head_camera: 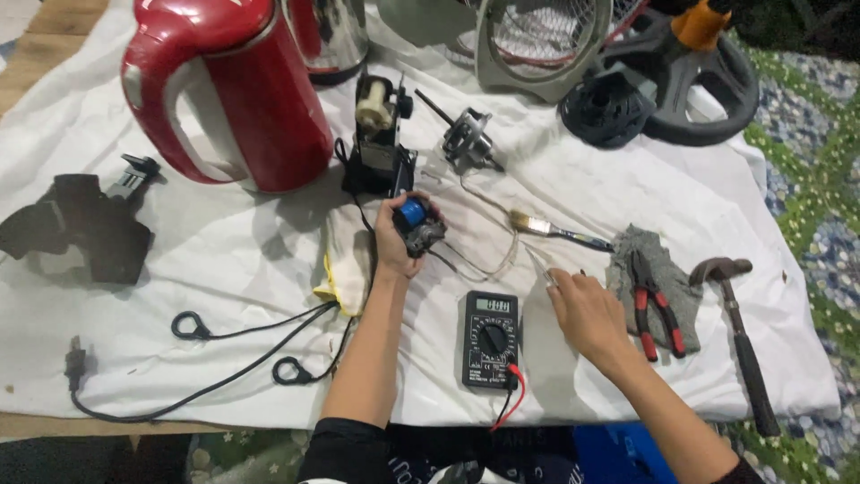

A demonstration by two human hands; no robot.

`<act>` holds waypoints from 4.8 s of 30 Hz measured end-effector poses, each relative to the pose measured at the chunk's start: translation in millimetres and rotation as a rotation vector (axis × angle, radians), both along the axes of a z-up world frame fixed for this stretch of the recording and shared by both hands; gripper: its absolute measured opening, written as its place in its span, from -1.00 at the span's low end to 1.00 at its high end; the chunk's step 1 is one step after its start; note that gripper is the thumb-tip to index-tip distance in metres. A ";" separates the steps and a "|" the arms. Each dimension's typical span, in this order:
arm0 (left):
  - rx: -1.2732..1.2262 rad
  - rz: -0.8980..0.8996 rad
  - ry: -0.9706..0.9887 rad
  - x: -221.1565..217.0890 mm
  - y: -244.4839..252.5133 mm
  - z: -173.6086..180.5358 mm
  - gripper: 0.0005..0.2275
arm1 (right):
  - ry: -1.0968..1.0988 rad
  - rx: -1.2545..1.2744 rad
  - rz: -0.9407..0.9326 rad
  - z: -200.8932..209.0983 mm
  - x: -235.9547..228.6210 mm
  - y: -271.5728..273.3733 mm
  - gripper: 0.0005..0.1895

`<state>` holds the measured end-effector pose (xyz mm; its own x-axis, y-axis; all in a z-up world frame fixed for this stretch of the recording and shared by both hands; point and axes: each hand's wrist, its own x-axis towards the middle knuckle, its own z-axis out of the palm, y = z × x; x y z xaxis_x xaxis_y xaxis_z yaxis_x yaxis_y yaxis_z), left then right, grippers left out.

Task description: Cleaning a motor component with a brush and testing its electrical terminals with a digital multimeter.

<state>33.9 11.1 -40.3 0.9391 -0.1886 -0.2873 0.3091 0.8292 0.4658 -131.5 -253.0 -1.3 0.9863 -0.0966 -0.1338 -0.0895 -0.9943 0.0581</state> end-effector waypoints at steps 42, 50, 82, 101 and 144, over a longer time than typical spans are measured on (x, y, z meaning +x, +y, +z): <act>-0.417 -0.242 -0.315 -21.1 22.7 29.6 -0.75 | 0.208 0.577 -0.274 121.1 -18.9 69.0 -0.58; -0.248 -0.223 -0.175 -15.7 13.5 23.6 -0.67 | 0.071 0.565 -0.034 121.0 12.3 108.3 -0.58; 0.188 -0.251 -0.545 -27.7 18.4 41.4 -0.70 | 0.566 1.718 -0.540 71.5 27.4 111.1 -0.62; 0.178 -0.251 -0.286 -6.9 2.1 -2.2 -0.77 | -0.483 -0.477 0.729 52.6 49.7 111.8 -0.80; 0.034 -0.192 -0.126 -12.9 18.1 27.1 -0.73 | 0.117 0.363 0.158 127.7 58.9 116.3 -0.52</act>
